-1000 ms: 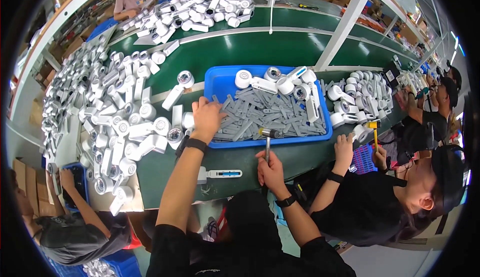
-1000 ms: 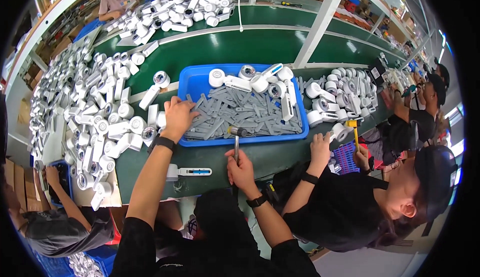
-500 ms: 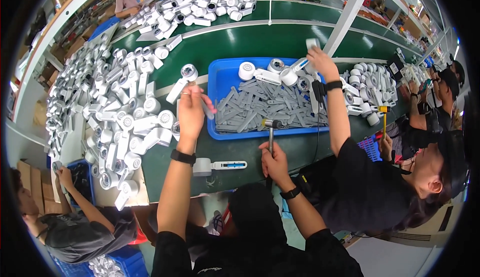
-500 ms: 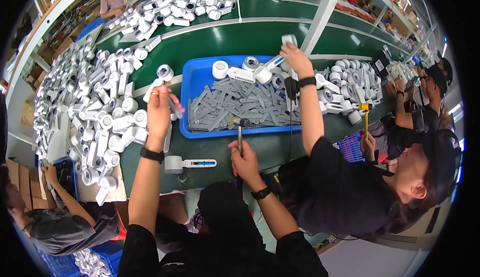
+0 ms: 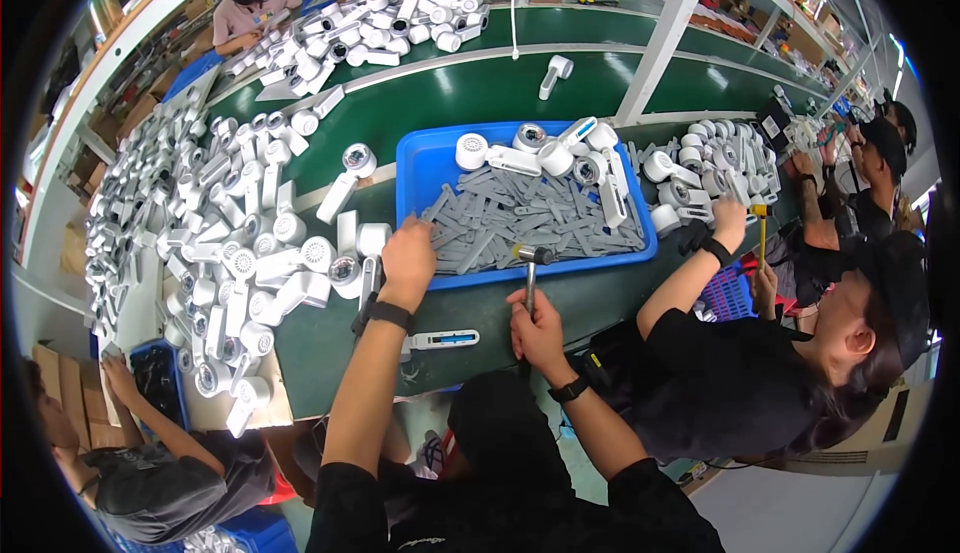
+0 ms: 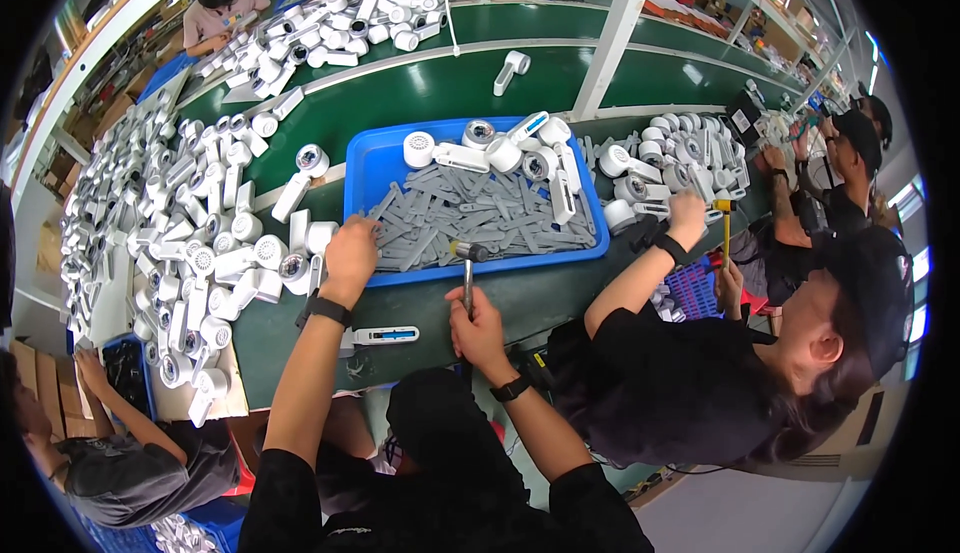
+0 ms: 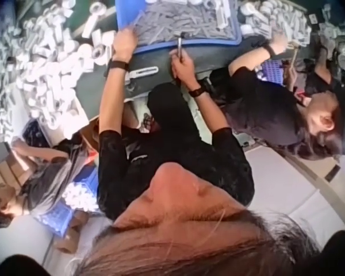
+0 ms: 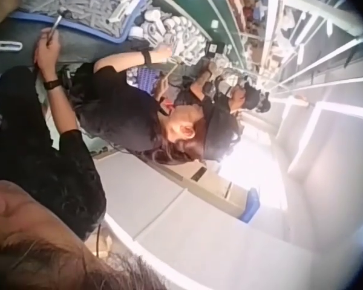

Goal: The person assembles a handheld fan by fitting a gray plastic strip into a white fan body and tapping it into place with a small hammer. They then set the unit aside and repeat the process with another fan body.

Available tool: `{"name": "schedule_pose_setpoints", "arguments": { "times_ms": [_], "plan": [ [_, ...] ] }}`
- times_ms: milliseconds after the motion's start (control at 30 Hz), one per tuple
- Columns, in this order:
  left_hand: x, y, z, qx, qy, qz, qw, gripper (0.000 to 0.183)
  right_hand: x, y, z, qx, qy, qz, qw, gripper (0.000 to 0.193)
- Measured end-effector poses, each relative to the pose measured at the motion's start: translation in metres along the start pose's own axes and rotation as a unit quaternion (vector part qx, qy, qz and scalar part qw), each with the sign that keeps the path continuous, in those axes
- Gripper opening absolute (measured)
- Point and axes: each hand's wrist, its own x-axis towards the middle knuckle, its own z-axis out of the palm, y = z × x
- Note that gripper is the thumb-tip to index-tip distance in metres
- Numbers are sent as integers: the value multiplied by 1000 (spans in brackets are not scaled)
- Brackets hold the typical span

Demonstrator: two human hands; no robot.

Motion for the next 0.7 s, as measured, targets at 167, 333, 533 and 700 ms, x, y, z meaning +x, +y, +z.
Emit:
{"name": "schedule_pose_setpoints", "arguments": {
  "times_ms": [167,333,533,700],
  "plan": [
    [7,3,1,-14,9,32,999,15,1,-2,-2,-10,-14,5,1000,11],
    [11,10,-17,-65,-11,-25,997,12,3,3,-1,-31,-14,-8,999,10],
    [-7,11,-58,-125,114,-17,985,13,3,-4,-10,35,-48,16,998,14],
    [-55,27,-97,-258,93,-42,961,20,8,-34,-11,33,-64,47,996,28]
  ]
}}
